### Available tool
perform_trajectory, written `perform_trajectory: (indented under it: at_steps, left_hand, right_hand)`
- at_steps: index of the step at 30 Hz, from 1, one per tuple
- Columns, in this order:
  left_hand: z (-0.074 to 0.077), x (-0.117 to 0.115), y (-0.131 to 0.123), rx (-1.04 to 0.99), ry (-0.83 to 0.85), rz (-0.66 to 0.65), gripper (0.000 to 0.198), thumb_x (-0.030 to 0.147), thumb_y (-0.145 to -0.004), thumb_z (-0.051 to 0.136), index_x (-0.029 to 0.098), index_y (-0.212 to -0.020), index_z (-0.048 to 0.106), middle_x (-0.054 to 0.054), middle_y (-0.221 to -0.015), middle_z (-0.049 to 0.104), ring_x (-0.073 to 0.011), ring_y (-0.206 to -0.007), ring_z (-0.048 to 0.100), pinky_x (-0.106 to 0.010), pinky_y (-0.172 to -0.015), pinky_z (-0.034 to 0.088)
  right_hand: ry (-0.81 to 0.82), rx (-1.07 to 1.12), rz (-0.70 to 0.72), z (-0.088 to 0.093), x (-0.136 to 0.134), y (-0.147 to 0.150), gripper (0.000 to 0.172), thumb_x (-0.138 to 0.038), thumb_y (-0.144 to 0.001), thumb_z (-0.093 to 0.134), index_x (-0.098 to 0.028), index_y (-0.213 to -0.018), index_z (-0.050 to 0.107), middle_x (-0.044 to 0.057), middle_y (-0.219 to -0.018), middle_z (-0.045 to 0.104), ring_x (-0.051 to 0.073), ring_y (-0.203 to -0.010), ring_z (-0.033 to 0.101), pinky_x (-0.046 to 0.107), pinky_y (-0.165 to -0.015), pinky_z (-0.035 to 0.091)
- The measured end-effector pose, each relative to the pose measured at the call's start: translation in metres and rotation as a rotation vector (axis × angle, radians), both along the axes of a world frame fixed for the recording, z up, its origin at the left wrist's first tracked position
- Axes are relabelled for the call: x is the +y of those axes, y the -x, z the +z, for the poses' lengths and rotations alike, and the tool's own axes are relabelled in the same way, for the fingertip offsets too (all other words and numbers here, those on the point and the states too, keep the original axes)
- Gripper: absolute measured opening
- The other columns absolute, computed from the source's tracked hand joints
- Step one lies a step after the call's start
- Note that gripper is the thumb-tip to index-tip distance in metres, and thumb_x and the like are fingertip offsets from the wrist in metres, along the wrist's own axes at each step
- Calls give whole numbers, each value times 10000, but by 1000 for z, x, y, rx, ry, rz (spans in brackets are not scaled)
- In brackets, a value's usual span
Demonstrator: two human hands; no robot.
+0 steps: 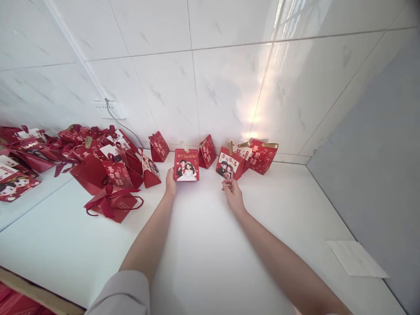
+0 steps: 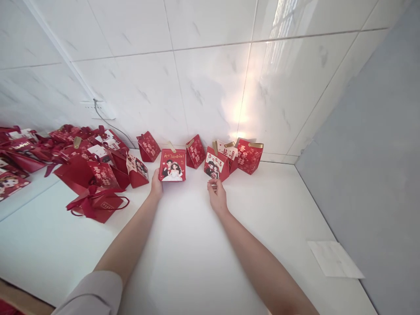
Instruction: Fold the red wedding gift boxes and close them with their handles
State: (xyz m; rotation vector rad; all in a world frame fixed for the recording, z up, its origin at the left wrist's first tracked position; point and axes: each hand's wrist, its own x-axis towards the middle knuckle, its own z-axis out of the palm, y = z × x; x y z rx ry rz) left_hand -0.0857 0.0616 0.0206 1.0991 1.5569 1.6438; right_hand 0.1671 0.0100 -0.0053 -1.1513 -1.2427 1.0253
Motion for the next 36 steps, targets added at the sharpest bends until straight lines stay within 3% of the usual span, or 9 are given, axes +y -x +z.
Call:
perform_trajectory:
  at_steps: [4,7,11,14,15,20,26,31,36]
  left_hand:
    - [-1,-38,-12,61,35,-199,468,569,-727,640,196,-1010,634,-60,-995,720,-234,-911,662,-344,-819,512]
    - [0,-56,-24,105,47,-227,395,503,-738,673,222,-1015,656,-46,-1034,719,-240,-971,648,-339,-872,484]
    - [-1,-56,-35,56,68,-74,426,566,-815,568,216,-1058,591,-70,-960,711,-246,-916,654,-359,-828,485]
    - [-5,-54,-42,-40,44,-6,528,655,-898,291,203,-1036,527,-96,-1023,680,-215,-931,654,-349,-808,504]
    - [-5,-55,-45,-62,32,-17,543,667,-895,277,199,-1006,528,-95,-1036,673,-205,-937,651,-338,-811,507]
    - [-5,-66,-57,-79,25,-242,429,565,-727,687,181,-899,606,-47,-949,681,-197,-881,642,-297,-781,516]
    - [0,-66,-58,-123,58,-448,410,539,-785,641,176,-976,647,-77,-1042,689,-228,-969,651,-328,-830,529]
    - [12,-63,-49,-224,175,-684,457,454,-765,699,183,-1129,644,-105,-1170,673,-287,-1079,634,-392,-927,511]
    - [17,-61,-45,-229,211,-724,497,446,-739,724,197,-1162,639,-108,-1232,650,-313,-1120,620,-443,-969,502]
  right_hand:
    - [-59,-43,178,11,-12,5,463,-503,-874,526,-262,-1268,500,70,-1335,567,224,-1192,546,383,-994,434]
    - [-98,-114,303,16,-22,12,542,-495,-866,564,-285,-1352,442,52,-1379,549,231,-1245,522,399,-1048,389]
    - [-46,-101,155,15,-25,22,367,-513,-821,613,-254,-1077,570,70,-1391,538,252,-1286,481,424,-1070,342]
    - [25,-12,71,11,-21,30,310,-542,-819,589,-238,-814,530,74,-1362,564,260,-1288,480,429,-1063,336]
    - [36,10,63,10,-21,33,325,-553,-827,566,-238,-777,504,73,-1321,595,259,-1256,508,427,-1045,356]
    - [5,91,51,9,-25,34,342,-561,-848,519,-241,-754,448,55,-1238,633,234,-1131,579,379,-945,449]
    - [20,216,124,7,-19,21,343,-575,-821,568,-250,-906,500,48,-1032,683,228,-934,650,368,-818,533]
    - [39,258,154,5,-11,15,334,-572,-849,542,-255,-951,512,38,-1046,678,231,-946,653,382,-842,544]
    - [39,259,172,4,-11,14,326,-563,-861,543,-258,-973,532,30,-1063,673,229,-956,647,376,-852,541]
